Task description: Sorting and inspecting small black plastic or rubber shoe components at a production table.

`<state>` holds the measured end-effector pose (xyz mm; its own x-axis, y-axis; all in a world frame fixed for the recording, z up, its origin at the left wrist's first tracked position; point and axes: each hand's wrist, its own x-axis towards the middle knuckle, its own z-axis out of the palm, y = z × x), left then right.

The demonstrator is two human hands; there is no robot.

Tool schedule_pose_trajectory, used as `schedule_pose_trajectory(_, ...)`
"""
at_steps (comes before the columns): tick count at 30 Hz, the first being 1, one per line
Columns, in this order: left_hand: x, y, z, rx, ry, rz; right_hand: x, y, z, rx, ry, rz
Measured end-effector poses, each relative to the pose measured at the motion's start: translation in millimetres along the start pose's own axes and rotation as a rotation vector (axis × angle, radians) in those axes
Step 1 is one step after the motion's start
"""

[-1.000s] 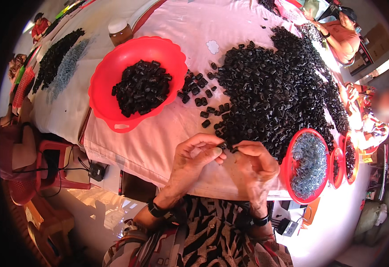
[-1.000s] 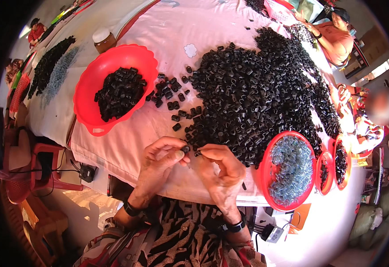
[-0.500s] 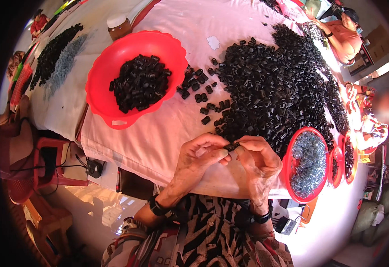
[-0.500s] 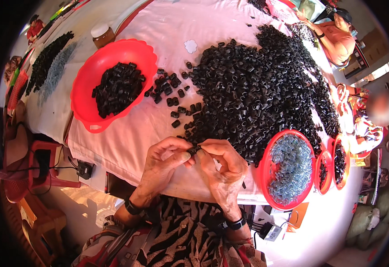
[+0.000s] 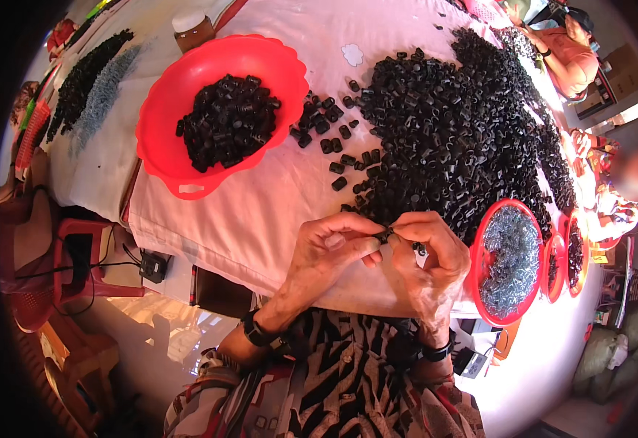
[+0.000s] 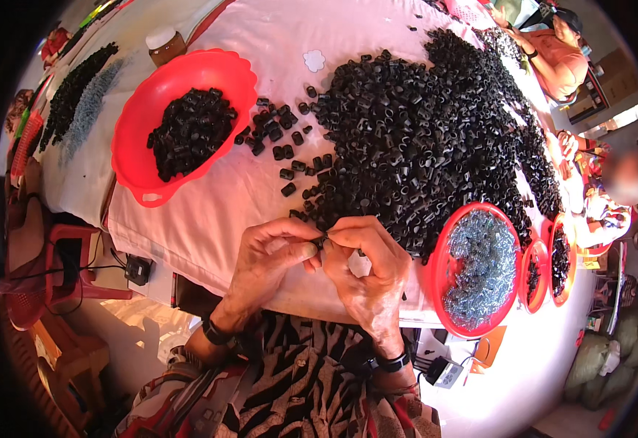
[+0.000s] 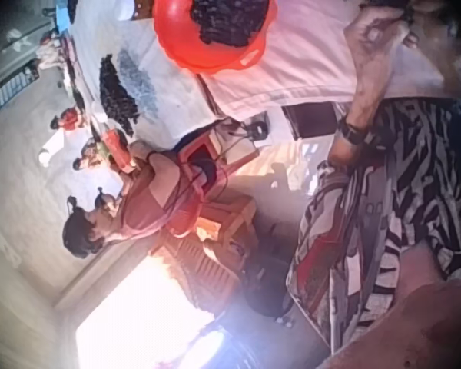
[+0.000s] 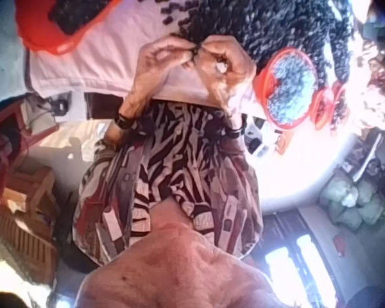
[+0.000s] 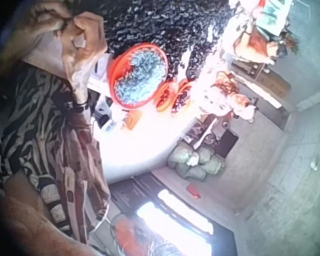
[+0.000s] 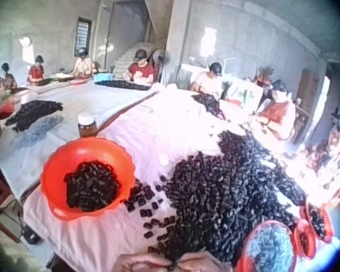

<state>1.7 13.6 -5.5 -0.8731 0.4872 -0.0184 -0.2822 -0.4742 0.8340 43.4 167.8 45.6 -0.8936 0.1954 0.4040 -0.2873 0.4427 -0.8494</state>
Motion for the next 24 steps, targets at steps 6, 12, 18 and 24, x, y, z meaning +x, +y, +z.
schedule_pose_trajectory(6, 0.0, 0.6, 2.2, -0.035, 0.034, 0.016, -8.0, 8.3, 13.7, 0.046, 0.117, 0.01)
schedule_pose_trajectory(12, -0.5, 1.1, 1.8, -0.037, 0.051, 0.005, -8.0, 10.1, 19.0, 0.172, 0.111, 0.081)
schedule_pose_trajectory(18, -1.3, 2.1, 4.4, -0.02, 0.041, 0.005, -11.3, 11.3, 11.1, 0.055, 0.059, 0.077)
schedule_pose_trajectory(24, -0.1, 4.6, 3.7, -0.039, 0.066, -0.005, -5.5, 3.7, 3.5, -0.131, -0.084, -0.106)
